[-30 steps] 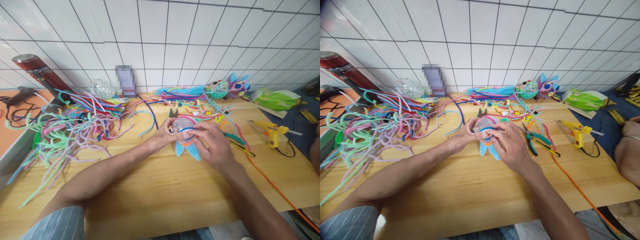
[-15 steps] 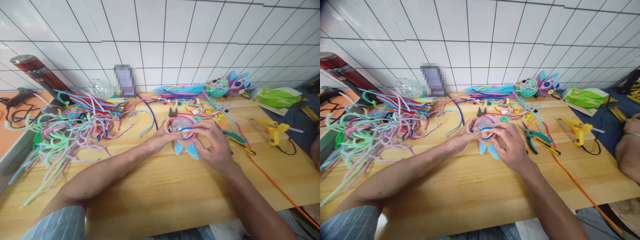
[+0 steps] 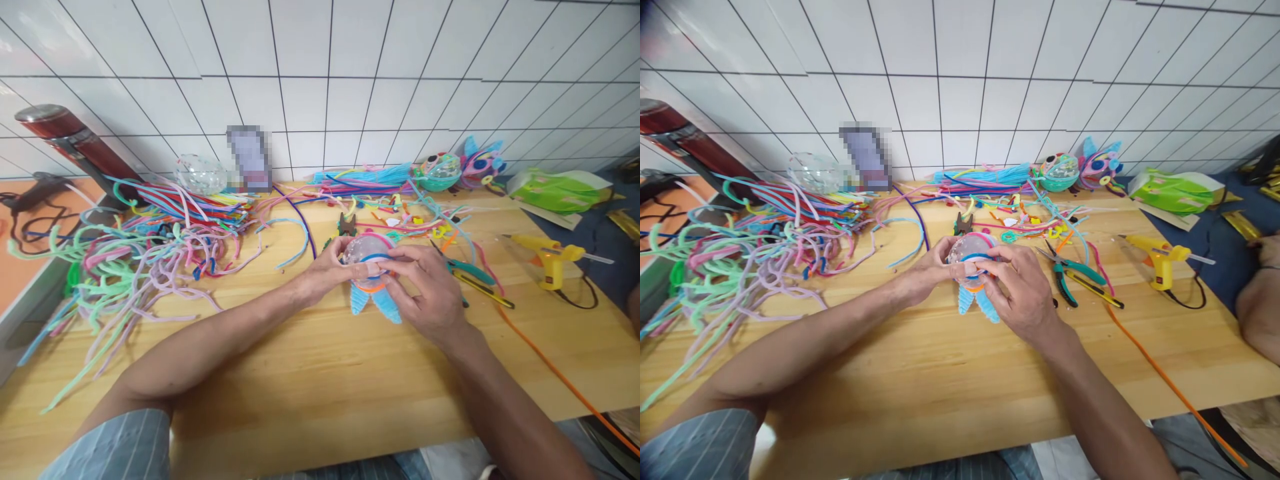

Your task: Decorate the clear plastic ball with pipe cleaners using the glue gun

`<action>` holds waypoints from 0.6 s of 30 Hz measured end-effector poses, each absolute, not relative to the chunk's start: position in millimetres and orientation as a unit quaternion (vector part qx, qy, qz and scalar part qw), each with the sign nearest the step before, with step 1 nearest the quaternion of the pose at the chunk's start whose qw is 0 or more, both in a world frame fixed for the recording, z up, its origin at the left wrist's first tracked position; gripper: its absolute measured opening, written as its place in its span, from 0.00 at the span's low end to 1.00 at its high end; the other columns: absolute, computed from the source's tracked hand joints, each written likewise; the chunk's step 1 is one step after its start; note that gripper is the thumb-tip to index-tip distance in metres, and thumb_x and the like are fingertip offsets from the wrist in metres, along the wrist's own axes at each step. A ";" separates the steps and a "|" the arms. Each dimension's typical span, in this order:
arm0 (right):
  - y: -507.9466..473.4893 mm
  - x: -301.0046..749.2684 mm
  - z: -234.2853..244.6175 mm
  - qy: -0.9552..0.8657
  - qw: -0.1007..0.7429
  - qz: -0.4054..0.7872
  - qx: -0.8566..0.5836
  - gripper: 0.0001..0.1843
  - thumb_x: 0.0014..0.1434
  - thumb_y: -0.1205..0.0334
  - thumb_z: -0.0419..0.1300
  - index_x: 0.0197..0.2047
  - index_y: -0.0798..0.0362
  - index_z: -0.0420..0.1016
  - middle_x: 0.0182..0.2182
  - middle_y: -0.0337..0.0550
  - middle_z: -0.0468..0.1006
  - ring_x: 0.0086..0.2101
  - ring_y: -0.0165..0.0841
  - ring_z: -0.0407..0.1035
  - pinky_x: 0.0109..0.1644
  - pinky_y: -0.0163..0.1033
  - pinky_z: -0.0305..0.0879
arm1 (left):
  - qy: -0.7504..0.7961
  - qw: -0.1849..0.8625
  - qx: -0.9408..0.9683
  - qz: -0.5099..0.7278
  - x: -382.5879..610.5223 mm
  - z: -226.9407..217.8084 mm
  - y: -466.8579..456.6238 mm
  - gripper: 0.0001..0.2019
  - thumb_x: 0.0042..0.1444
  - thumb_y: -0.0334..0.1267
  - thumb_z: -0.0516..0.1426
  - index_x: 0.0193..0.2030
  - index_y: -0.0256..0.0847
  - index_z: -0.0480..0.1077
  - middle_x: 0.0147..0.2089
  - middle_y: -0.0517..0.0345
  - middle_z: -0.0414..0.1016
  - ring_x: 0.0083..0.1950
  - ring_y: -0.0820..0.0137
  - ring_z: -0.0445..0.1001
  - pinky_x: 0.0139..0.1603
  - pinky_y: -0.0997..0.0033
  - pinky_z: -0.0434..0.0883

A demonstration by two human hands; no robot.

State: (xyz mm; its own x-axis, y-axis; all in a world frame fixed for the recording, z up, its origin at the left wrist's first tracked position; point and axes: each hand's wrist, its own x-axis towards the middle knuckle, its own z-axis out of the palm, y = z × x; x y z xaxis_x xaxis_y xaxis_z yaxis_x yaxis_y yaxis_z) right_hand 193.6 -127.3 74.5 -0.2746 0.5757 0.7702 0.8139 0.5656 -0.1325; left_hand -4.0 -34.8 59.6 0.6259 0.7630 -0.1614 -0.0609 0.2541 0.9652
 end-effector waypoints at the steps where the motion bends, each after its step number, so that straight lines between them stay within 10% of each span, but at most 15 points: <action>1: -127.9 193.9 74.8 -0.784 0.407 -0.150 -0.444 0.17 0.66 0.70 0.67 0.56 0.48 0.78 0.50 0.51 0.83 0.50 0.45 0.80 0.53 0.54 0.79 | 0.319 0.728 0.539 0.279 -4.2 59.4 -34.0 0.45 0.41 0.58 0.78 0.61 0.40 0.69 0.63 0.47 0.73 0.62 0.57 0.72 0.58 0.62 0.71; 18: -131.5 197.2 76.2 -0.773 0.400 -0.146 -0.470 0.15 0.65 0.70 0.68 0.55 0.51 0.80 0.48 0.52 0.84 0.49 0.44 0.81 0.54 0.52 0.79 | 0.283 0.744 0.558 0.234 -7.7 57.3 -28.8 0.33 0.52 0.55 0.71 0.60 0.43 0.71 0.66 0.47 0.74 0.68 0.51 0.72 0.60 0.57 0.72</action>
